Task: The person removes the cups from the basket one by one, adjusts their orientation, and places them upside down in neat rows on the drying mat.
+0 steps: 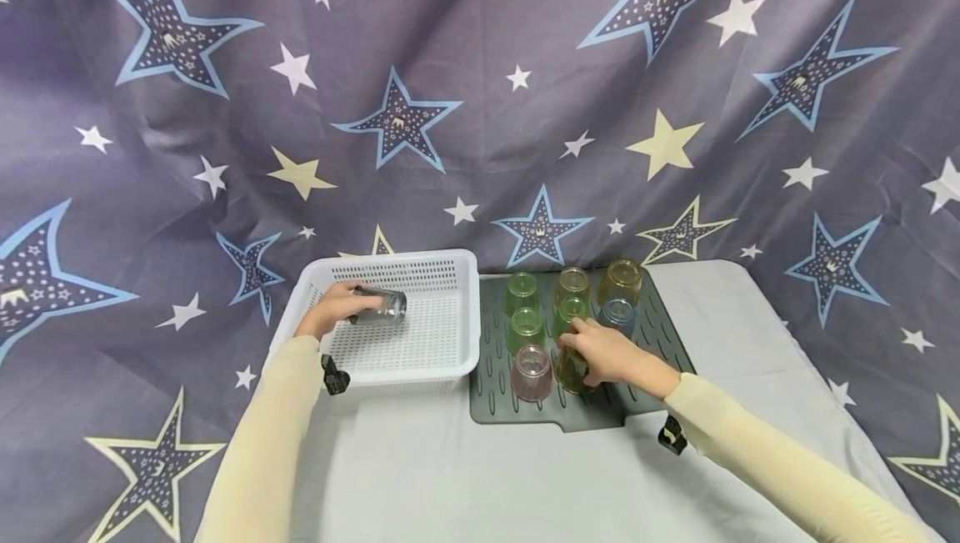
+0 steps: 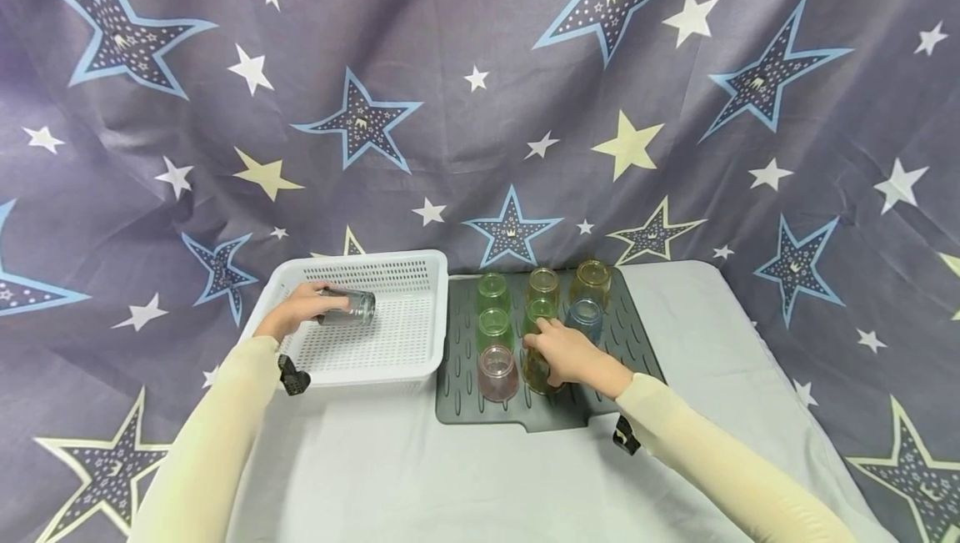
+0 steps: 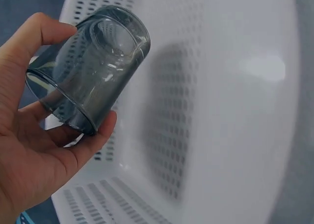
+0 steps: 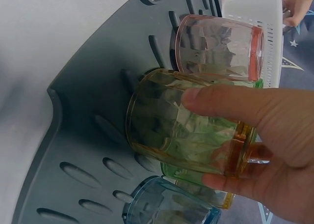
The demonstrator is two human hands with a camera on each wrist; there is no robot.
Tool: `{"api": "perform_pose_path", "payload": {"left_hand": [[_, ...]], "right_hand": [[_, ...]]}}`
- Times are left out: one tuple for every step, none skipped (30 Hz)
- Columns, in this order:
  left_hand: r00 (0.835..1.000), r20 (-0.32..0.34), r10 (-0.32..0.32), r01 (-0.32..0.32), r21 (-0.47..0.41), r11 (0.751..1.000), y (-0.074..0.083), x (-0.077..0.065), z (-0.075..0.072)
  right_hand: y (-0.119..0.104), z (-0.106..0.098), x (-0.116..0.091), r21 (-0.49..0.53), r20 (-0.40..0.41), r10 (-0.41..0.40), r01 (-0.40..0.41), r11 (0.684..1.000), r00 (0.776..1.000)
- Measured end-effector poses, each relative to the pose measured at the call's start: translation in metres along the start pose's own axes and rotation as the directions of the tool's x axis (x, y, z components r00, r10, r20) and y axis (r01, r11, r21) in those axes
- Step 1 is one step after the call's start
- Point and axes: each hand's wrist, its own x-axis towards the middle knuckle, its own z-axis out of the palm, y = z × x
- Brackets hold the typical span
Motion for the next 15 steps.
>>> {"api": "perform_pose_path", "payload": {"left_hand": [[1.000,0.003,-0.001,0.001,-0.013,1.000,0.002,0.001,-0.001],[1.000,0.011,0.004,-0.004,-0.028,1.000,0.005,0.002,-0.002],[1.000,0.021,0.010,-0.009,-0.049,0.999,0.008,0.003,-0.002],[0.999,0.033,0.018,-0.017,-0.058,0.998,0.011,0.003,-0.004],[0.999,0.044,0.025,-0.022,-0.081,0.997,0.014,0.004,-0.004],[0.998,0.056,0.036,-0.030,-0.106,0.994,0.018,0.004,-0.005],[0.997,0.067,0.048,-0.039,-0.125,0.991,0.022,0.004,-0.005],[0.995,0.079,0.057,-0.045,-0.146,0.988,0.026,0.004,-0.005],[0.994,0.088,0.071,-0.056,-0.162,0.985,0.030,0.004,-0.006],[0.992,0.095,0.085,-0.067,-0.179,0.982,0.035,0.004,-0.006],[0.990,0.101,0.094,-0.073,-0.200,0.977,0.039,0.004,-0.005],[0.989,0.104,0.101,-0.077,-0.214,0.974,0.044,0.003,-0.005],[0.988,0.107,0.111,-0.086,-0.214,0.973,0.048,0.003,-0.005],[0.986,0.111,0.122,-0.096,-0.215,0.972,0.053,0.003,-0.005],[0.985,0.110,0.133,-0.106,-0.219,0.970,0.057,0.002,-0.004]], "right_hand": [[0.000,0.000,0.000,-0.001,0.000,0.000,0.000,1.000,1.000],[0.000,0.000,0.000,-0.003,0.000,0.000,0.000,1.000,1.000],[0.000,0.001,0.000,-0.004,0.000,0.001,-0.001,1.000,1.000],[0.001,0.001,0.001,-0.005,0.000,0.001,-0.001,1.000,1.000],[0.001,0.001,0.001,-0.005,0.000,0.001,-0.001,1.000,1.000],[0.001,0.001,0.001,-0.004,0.000,0.002,-0.002,1.000,1.000],[0.001,0.002,0.001,-0.001,0.001,0.003,-0.003,1.000,1.000],[0.000,0.001,0.001,0.002,0.001,0.005,-0.005,1.000,1.000],[0.000,0.001,0.001,0.005,0.000,0.005,-0.005,1.000,1.000],[0.000,0.001,0.000,0.007,-0.001,0.006,-0.006,1.000,1.000],[-0.001,0.000,0.000,0.010,-0.002,0.007,-0.007,1.000,1.000],[-0.001,0.000,-0.001,0.013,-0.003,0.009,-0.008,1.000,1.000],[-0.002,0.000,-0.001,0.014,-0.004,0.009,-0.009,1.000,1.000],[-0.002,-0.001,-0.002,0.017,-0.004,0.010,-0.010,1.000,1.000],[-0.002,-0.001,-0.002,0.014,-0.005,0.005,-0.005,1.000,1.000]]}}
